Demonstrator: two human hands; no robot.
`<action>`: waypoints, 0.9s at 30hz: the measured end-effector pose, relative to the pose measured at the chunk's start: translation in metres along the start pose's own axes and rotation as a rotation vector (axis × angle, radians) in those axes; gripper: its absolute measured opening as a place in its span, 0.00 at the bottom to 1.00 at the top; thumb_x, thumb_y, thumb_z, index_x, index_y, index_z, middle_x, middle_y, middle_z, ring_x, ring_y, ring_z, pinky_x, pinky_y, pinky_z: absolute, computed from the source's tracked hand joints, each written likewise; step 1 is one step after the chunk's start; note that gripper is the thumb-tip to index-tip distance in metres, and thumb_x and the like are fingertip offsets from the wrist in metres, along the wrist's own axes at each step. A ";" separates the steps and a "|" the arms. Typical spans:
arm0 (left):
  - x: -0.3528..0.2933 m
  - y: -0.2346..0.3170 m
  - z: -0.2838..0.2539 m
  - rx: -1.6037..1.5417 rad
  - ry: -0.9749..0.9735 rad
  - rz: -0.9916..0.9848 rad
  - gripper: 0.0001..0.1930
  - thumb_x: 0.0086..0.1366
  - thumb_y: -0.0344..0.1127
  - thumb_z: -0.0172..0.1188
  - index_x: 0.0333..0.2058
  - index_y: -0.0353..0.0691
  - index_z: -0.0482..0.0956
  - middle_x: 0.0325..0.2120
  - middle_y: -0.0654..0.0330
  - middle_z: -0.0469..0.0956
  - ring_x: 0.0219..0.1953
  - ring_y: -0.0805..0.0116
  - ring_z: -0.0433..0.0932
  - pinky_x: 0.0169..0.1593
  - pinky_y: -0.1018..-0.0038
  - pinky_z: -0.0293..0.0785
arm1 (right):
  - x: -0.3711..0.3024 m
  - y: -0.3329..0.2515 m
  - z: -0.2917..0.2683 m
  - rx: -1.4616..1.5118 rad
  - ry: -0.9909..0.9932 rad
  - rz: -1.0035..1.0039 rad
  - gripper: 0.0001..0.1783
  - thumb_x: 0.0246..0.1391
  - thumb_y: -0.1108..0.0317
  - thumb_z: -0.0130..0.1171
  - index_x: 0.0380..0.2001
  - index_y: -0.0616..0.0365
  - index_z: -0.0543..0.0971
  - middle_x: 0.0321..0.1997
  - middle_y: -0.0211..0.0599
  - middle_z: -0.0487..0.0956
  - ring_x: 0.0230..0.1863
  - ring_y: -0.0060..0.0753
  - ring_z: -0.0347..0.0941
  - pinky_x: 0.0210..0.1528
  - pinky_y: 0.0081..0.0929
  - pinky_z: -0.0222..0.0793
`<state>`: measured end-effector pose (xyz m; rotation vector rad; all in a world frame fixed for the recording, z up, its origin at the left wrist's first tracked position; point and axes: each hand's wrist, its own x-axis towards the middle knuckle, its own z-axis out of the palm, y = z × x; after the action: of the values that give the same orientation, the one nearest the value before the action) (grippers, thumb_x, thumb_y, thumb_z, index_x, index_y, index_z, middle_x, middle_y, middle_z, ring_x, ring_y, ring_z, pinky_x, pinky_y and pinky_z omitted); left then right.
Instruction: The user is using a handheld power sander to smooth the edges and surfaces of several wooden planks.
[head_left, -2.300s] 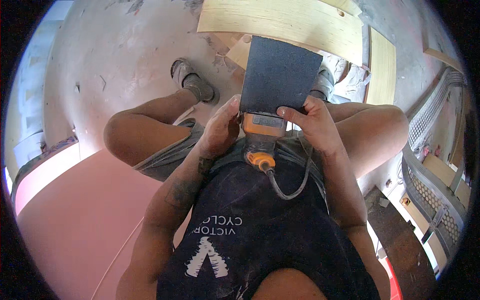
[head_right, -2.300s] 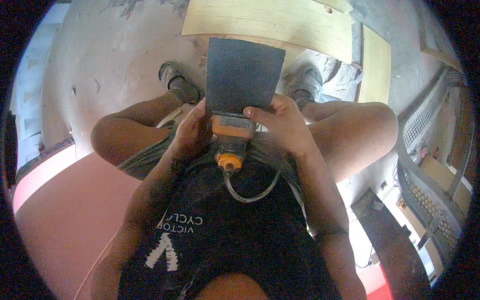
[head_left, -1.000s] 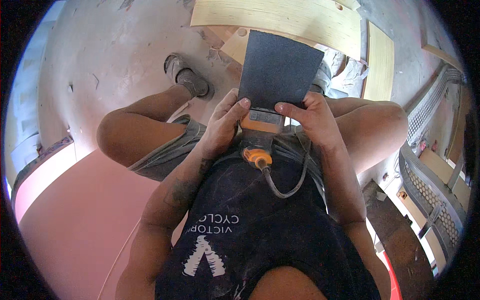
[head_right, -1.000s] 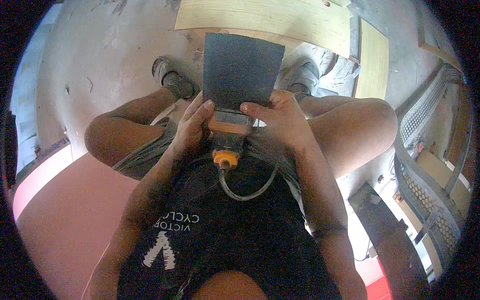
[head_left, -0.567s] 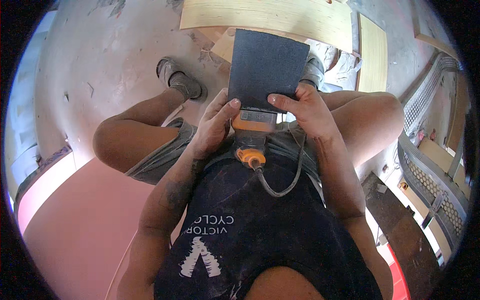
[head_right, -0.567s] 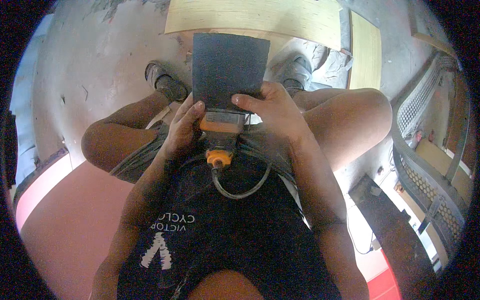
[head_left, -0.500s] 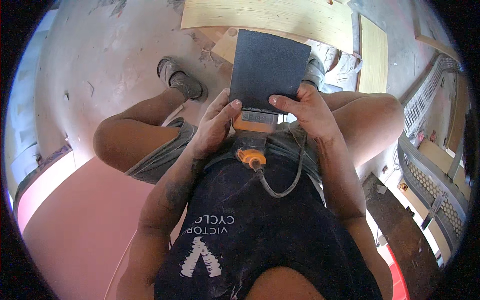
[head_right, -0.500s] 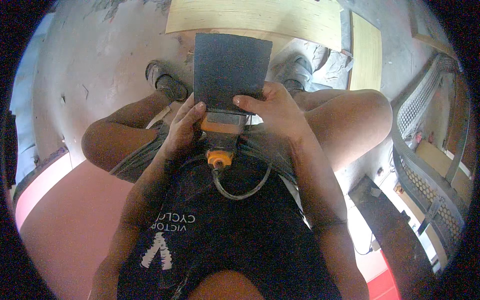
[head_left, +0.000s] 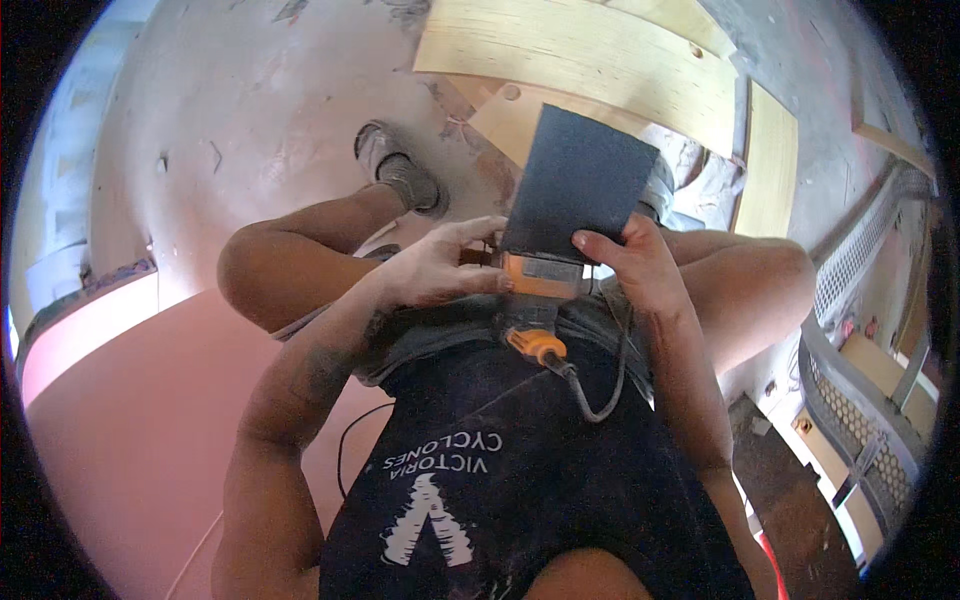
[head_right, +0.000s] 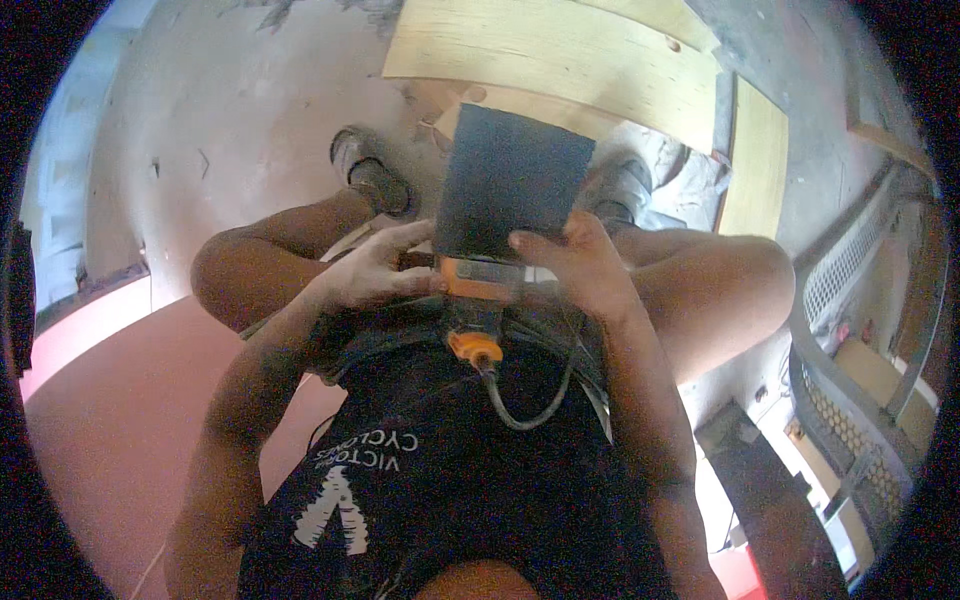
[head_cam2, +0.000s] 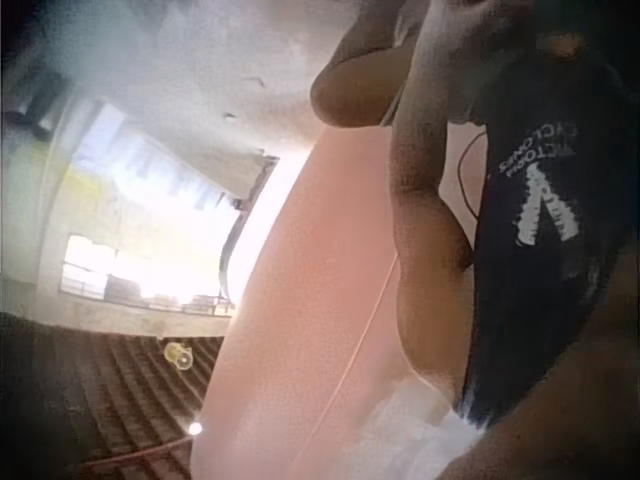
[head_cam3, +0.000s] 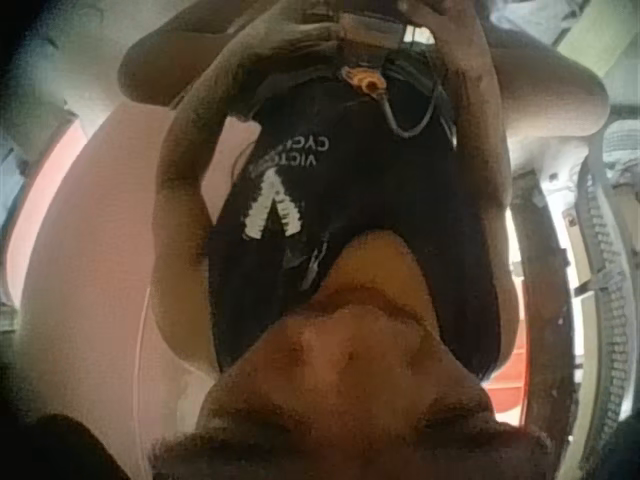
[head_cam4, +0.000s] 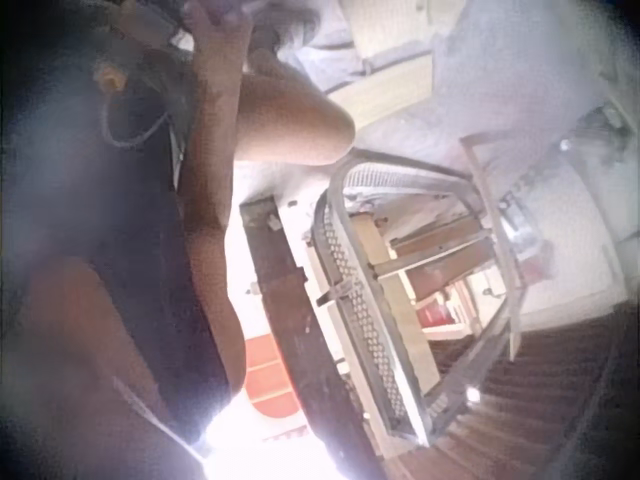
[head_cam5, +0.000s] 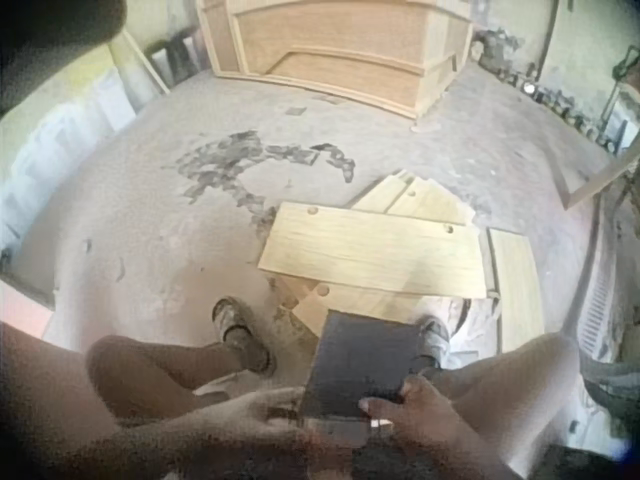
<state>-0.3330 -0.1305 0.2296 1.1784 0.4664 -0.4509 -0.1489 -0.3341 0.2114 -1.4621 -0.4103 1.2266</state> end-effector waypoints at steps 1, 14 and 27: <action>0.003 -0.002 -0.001 0.069 -0.050 0.088 0.33 0.67 0.38 0.65 0.66 0.35 0.64 0.56 0.54 0.75 0.56 0.64 0.74 0.63 0.67 0.69 | -0.003 -0.002 -0.003 0.031 -0.042 0.029 0.16 0.60 0.74 0.62 0.51 0.65 0.79 0.49 0.32 0.83 0.49 0.24 0.76 0.56 0.27 0.71; 0.002 0.011 -0.017 0.525 -0.115 0.203 0.31 0.68 0.38 0.63 0.66 0.39 0.65 0.52 0.49 0.79 0.53 0.62 0.79 0.59 0.64 0.75 | 0.000 0.004 -0.002 0.050 -0.022 -0.019 0.15 0.59 0.74 0.63 0.49 0.63 0.81 0.47 0.29 0.83 0.45 0.22 0.77 0.53 0.26 0.72; 0.006 0.010 -0.025 0.732 -0.075 0.281 0.16 0.64 0.27 0.59 0.51 0.34 0.78 0.35 0.47 0.84 0.40 0.59 0.86 0.47 0.66 0.79 | -0.001 0.004 0.000 0.098 -0.042 0.053 0.11 0.57 0.70 0.67 0.43 0.61 0.85 0.41 0.28 0.85 0.42 0.20 0.77 0.51 0.24 0.72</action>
<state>-0.3254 -0.1041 0.2265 1.8934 0.0510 -0.4302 -0.1514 -0.3362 0.2083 -1.3727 -0.3368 1.3034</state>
